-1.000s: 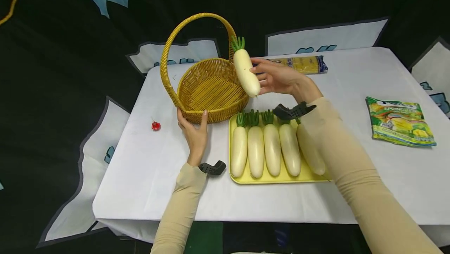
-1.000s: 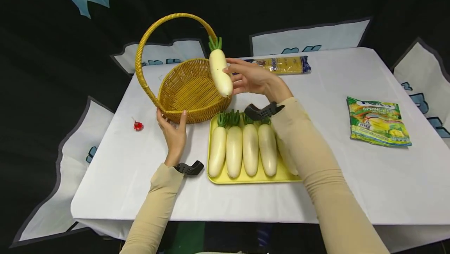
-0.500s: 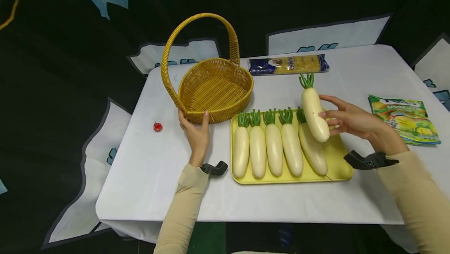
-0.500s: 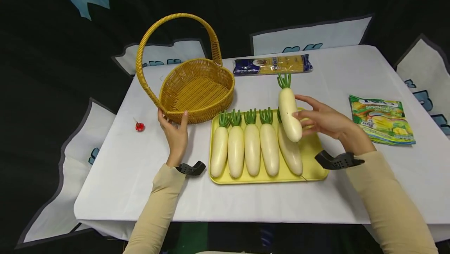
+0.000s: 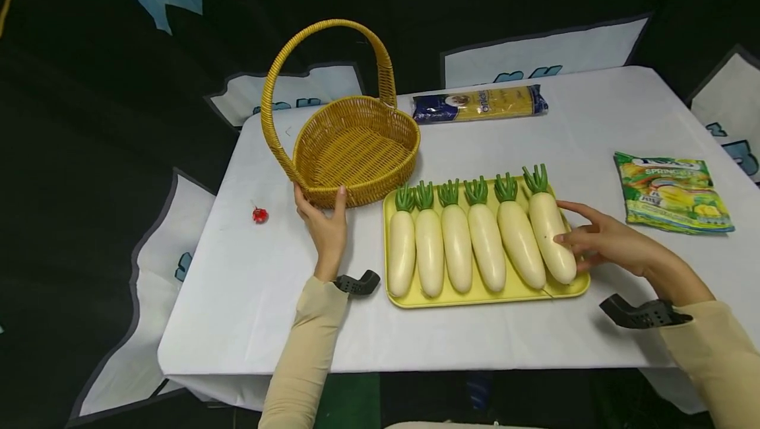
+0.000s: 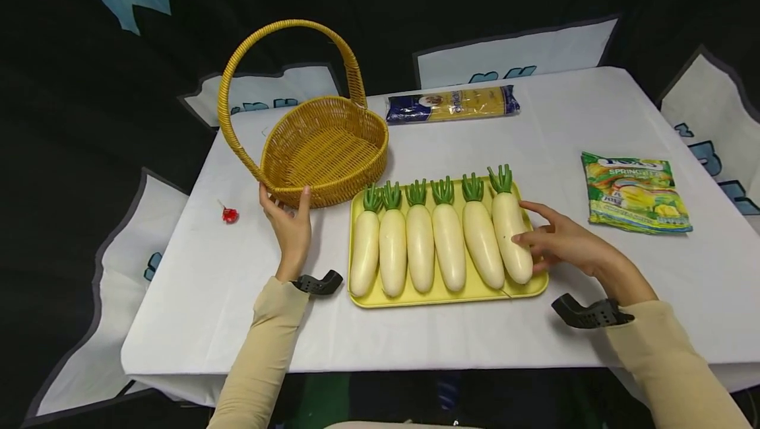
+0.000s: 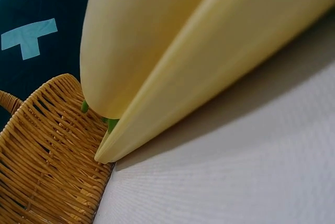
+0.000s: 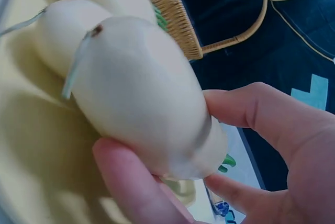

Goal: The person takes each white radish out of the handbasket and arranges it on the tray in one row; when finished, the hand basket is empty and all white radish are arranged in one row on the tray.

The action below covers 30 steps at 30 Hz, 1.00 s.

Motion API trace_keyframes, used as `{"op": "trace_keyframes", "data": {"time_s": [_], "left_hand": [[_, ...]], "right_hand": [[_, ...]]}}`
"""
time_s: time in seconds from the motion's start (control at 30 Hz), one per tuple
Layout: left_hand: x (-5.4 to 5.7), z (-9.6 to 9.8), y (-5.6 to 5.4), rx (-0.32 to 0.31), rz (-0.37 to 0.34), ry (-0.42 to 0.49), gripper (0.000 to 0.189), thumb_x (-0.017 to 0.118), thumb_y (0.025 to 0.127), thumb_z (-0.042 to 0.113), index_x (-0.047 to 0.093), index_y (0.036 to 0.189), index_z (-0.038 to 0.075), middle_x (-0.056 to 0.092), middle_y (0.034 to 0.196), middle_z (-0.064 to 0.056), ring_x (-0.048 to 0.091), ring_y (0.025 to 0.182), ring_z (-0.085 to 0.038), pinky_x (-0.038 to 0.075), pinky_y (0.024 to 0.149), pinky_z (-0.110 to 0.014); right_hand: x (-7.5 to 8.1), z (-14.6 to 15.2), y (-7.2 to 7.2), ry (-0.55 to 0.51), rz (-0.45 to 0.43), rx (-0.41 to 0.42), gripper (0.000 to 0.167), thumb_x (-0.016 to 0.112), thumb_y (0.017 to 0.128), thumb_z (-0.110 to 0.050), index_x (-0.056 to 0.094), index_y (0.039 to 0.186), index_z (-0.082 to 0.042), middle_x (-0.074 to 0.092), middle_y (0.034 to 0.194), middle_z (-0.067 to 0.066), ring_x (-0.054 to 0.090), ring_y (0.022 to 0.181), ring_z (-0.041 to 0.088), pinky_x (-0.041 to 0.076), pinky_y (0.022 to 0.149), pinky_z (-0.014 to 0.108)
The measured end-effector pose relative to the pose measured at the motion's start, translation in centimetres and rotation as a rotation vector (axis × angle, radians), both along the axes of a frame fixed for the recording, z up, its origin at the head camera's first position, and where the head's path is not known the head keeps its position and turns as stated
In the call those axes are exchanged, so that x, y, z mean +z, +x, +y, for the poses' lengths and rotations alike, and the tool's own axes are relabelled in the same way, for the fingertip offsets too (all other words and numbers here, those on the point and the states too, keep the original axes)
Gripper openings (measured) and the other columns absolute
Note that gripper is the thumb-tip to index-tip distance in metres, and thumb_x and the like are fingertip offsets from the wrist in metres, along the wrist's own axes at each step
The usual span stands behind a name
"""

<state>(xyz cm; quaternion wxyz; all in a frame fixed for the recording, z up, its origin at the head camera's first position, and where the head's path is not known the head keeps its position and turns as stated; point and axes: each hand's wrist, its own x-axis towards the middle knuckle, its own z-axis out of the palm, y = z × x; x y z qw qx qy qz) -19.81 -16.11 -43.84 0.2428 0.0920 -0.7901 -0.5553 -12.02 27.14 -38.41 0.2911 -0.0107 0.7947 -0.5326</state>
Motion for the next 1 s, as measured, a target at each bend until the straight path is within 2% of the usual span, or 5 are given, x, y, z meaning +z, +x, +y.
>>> {"op": "trace_keyframes", "data": {"time_s": [0.27,0.6,0.7,0.87,1.0], "left_hand": [[-0.1,0.1,0.0,0.018,-0.009,0.005,0.091,0.057,0.081,0.054,-0.001,0.145,0.025,0.009,0.148,-0.011,0.016,0.138,-0.025,0.019,0.11,-0.048],[-0.1,0.1,0.1,0.013,-0.001,0.005,0.089,0.058,0.082,0.051,-0.001,0.145,0.026,0.011,0.147,-0.011,0.019,0.136,-0.025,0.02,0.11,-0.046],[0.2,0.1,0.1,-0.004,-0.022,-0.009,0.091,0.057,0.082,0.052,-0.002,0.145,0.024,0.009,0.149,-0.011,0.017,0.138,-0.024,0.019,0.111,-0.044],[0.8,-0.2,0.6,-0.043,-0.137,-0.11,0.1,0.059,0.08,0.054,-0.013,0.144,0.027,0.003,0.151,-0.011,0.011,0.139,-0.028,0.018,0.111,-0.046],[1.5,-0.3,1.7,-0.084,-0.297,-0.252,0.109,0.06,0.079,0.054,-0.024,0.142,0.023,-0.008,0.152,-0.016,0.0,0.14,-0.034,0.013,0.11,-0.054]], "right_hand": [[0.1,-0.9,0.5,0.118,0.016,0.015,0.086,0.056,0.089,-0.031,-0.006,0.147,-0.015,0.051,0.103,0.019,0.057,0.076,0.013,0.054,0.065,0.034],[0.5,-2.0,0.7,0.261,0.072,0.045,0.09,0.058,0.087,-0.038,-0.002,0.146,-0.005,0.046,0.102,0.024,0.059,0.07,0.017,0.053,0.06,0.032],[0.7,-2.0,0.7,0.306,0.099,0.062,0.089,0.057,0.087,-0.04,0.0,0.145,-0.004,0.048,0.102,0.024,0.059,0.068,0.018,0.051,0.059,0.031],[0.6,-2.1,0.7,0.392,0.148,0.108,0.089,0.056,0.087,-0.044,0.003,0.144,-0.001,0.052,0.1,0.022,0.057,0.065,0.016,0.048,0.058,0.03],[0.5,-2.1,0.8,0.443,0.188,0.126,0.089,0.055,0.086,-0.047,0.007,0.145,-0.001,0.054,0.096,0.018,0.055,0.064,0.016,0.044,0.056,0.03]]}}
